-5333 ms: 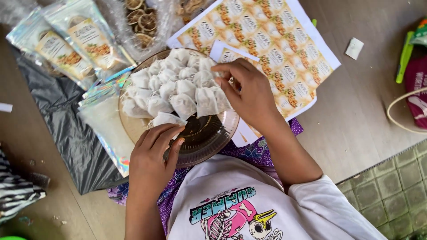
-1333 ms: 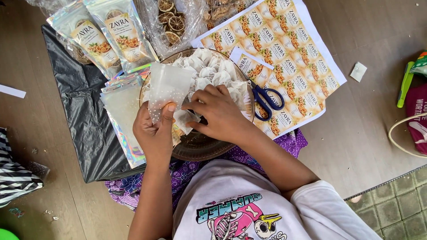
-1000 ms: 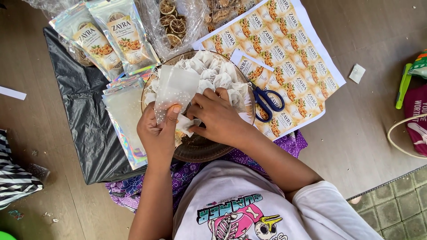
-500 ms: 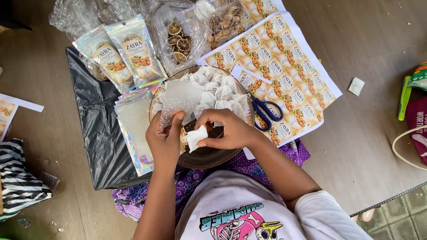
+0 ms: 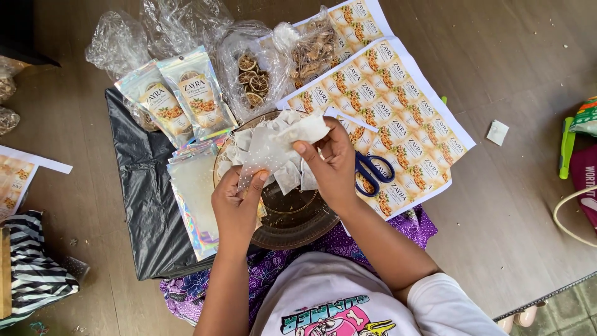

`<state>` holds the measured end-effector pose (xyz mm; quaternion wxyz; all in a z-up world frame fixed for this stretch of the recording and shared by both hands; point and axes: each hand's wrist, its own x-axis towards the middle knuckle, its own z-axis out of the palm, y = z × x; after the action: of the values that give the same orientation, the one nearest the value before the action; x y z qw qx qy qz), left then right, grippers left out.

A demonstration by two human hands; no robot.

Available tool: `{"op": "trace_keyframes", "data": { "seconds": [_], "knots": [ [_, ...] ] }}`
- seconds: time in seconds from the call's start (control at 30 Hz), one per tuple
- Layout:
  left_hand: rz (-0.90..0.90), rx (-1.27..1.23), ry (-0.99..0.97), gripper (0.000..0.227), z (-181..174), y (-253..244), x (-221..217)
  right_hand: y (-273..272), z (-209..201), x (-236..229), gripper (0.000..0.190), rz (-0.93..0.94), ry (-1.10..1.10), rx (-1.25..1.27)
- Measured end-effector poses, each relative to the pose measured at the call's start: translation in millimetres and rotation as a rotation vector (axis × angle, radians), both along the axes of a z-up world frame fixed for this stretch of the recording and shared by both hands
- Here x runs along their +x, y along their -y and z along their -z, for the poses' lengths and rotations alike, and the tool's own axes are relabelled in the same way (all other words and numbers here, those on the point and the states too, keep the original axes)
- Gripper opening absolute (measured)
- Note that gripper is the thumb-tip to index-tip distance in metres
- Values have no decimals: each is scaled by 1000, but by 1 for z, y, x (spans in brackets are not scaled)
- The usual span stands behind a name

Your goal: The person assembles tea packages by placing small white tea bags into clear pouches along with dried citrus slices.

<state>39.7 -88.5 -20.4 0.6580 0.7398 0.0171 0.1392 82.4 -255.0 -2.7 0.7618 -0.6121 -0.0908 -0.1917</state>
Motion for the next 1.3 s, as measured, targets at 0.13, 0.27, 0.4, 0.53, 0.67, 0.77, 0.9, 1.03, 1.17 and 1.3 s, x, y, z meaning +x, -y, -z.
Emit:
{"op": "trace_keyframes", "data": {
  "seconds": [0.13, 0.27, 0.4, 0.53, 0.67, 0.77, 0.9, 1.03, 1.17, 1.3],
  "knots": [
    [6, 0, -17, 9, -2, 2, 2, -5, 4, 2, 29, 83, -23, -104],
    [12, 30, -15, 8, -6, 4, 3, -2, 7, 4, 37, 107, -12, -201],
    [19, 57, -33, 9, -5, 4, 4, -4, -3, -1, 45, 128, 15, -295],
    [24, 34, -55, 10, 2, 2, 3, 1, -4, 1, 28, 139, 100, -432],
    [49, 6, -63, 15, 5, 2, 4, 1, -18, 0, 10, 149, 198, -520],
    [74, -4, -64, 18, 9, 1, 4, 1, -16, 2, 11, 151, 236, -600],
    [101, 5, -65, 25, -1, 4, 4, 0, -13, 1, 13, 127, 254, -708],
    [78, -25, -82, 23, 8, 2, 2, -4, -17, -3, 22, 138, 250, -715],
    [67, -51, -64, 23, 4, 3, 3, -3, -13, -2, 19, 172, 272, -728],
    [69, -84, -55, 22, 6, 3, 4, -3, -9, -4, 20, 121, 303, -762]
  ]
}}
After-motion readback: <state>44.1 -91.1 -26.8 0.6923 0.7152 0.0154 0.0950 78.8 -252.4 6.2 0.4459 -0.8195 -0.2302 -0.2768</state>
